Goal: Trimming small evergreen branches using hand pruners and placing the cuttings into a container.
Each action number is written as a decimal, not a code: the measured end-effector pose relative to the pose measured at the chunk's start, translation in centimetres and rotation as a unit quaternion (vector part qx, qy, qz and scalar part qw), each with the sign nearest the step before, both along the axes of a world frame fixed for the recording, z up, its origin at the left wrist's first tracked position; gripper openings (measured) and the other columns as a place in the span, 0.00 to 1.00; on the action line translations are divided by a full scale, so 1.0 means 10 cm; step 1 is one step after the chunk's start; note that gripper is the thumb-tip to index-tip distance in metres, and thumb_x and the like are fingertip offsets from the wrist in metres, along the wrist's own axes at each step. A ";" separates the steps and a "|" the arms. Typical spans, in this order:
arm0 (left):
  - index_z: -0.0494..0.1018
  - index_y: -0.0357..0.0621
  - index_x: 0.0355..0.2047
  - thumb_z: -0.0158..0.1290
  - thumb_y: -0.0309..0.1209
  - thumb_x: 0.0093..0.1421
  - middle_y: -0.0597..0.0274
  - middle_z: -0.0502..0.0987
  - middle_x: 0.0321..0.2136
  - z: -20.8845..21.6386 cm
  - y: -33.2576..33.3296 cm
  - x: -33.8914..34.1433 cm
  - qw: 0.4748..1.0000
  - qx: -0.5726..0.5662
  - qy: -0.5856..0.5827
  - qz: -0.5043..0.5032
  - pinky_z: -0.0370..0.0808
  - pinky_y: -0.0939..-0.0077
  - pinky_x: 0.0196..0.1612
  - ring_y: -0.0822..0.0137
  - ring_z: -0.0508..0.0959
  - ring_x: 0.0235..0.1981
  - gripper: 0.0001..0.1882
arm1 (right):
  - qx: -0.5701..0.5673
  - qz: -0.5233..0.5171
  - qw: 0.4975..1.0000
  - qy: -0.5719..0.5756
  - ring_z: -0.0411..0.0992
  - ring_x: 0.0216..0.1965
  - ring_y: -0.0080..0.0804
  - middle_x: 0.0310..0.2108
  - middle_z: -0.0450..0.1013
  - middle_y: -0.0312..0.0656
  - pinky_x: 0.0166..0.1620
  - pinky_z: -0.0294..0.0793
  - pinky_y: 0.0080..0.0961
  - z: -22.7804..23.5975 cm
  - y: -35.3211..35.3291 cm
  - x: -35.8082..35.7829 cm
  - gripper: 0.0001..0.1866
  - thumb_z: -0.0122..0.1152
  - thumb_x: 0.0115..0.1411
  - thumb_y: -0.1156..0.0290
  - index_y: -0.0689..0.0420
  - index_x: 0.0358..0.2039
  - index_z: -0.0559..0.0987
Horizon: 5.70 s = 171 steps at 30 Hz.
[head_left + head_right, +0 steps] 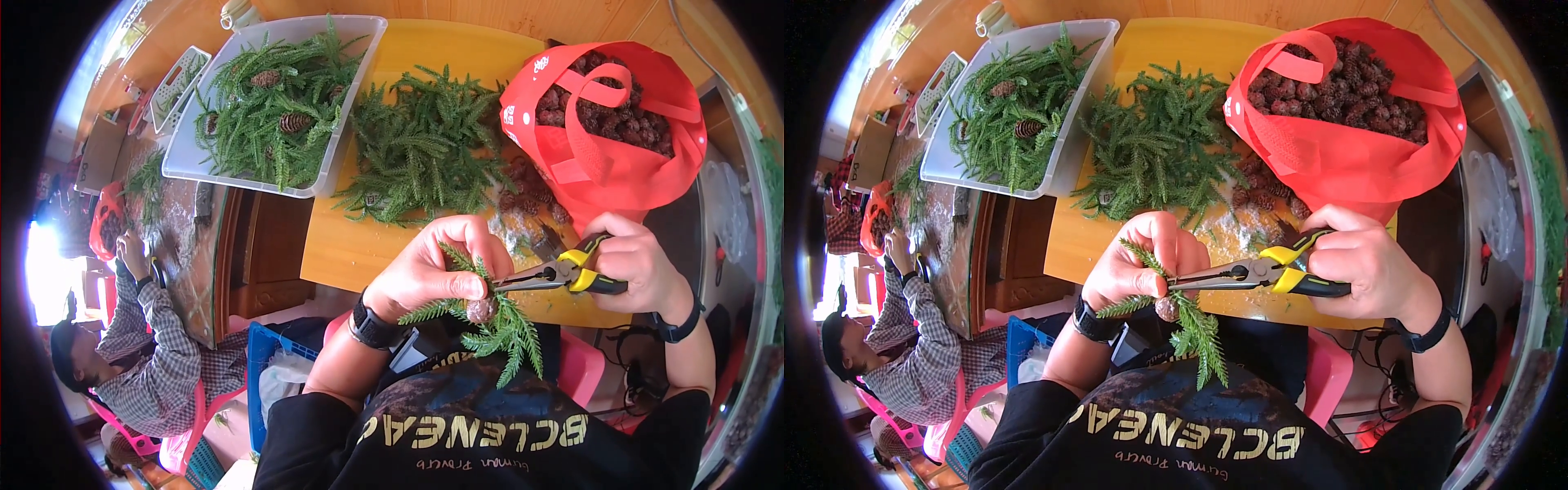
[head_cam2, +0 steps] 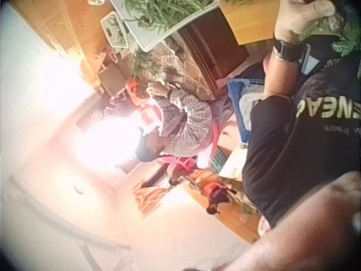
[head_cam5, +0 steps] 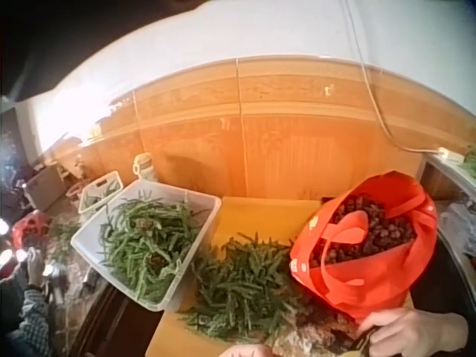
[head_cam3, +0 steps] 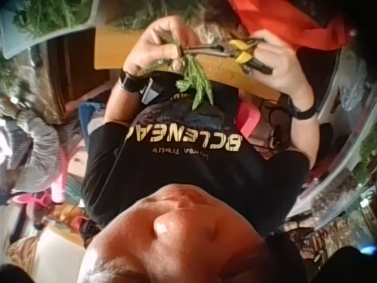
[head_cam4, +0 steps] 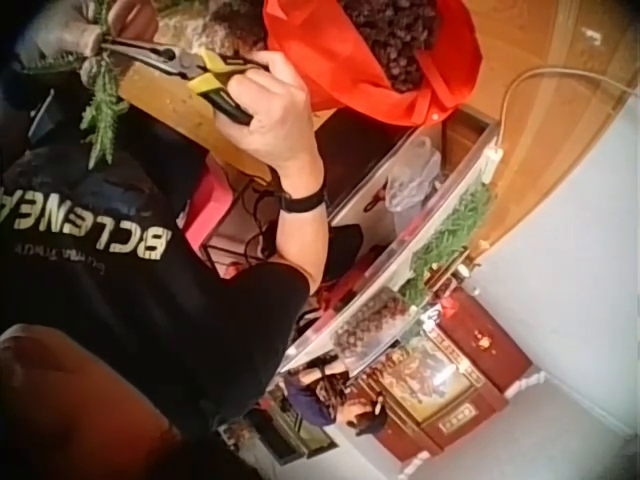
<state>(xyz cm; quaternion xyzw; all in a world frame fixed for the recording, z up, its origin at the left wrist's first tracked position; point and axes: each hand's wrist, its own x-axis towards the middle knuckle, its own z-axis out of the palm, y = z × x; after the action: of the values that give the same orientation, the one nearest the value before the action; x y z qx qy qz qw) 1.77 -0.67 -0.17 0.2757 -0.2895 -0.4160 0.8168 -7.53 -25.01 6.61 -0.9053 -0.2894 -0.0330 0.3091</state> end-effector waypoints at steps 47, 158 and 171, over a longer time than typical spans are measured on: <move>0.68 0.42 0.26 0.61 0.26 0.50 0.60 0.75 0.31 0.06 0.07 -0.04 0.980 0.076 -0.132 0.129 0.71 0.80 0.38 0.75 0.73 0.32 0.11 | -0.048 -0.052 0.997 0.039 0.69 0.25 0.46 0.14 0.64 0.42 0.25 0.67 0.30 0.20 -0.01 -0.13 0.10 0.61 0.35 0.79 0.60 0.13 0.67; 0.72 0.40 0.29 0.62 0.34 0.49 0.56 0.75 0.29 0.15 0.17 -0.12 0.992 0.107 -0.036 -0.054 0.67 0.70 0.40 0.63 0.72 0.33 0.13 | 0.058 -0.014 0.996 0.061 0.71 0.31 0.46 0.17 0.67 0.40 0.33 0.70 0.31 0.11 0.01 -0.25 0.09 0.66 0.35 0.76 0.61 0.16 0.72; 0.71 0.38 0.27 0.60 0.33 0.51 0.57 0.74 0.26 0.19 0.15 -0.12 0.991 0.109 -0.055 -0.050 0.68 0.72 0.37 0.65 0.72 0.30 0.12 | 0.005 -0.003 0.998 0.061 0.63 0.20 0.43 0.12 0.59 0.41 0.34 0.72 0.32 0.25 -0.01 -0.22 0.13 0.64 0.36 0.78 0.60 0.12 0.65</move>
<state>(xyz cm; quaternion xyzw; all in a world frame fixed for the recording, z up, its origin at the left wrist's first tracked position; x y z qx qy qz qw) 0.54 0.87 1.71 0.3708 -0.2998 -0.4699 0.7429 -9.76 -25.09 9.07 -0.9050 -0.2673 0.0204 0.3304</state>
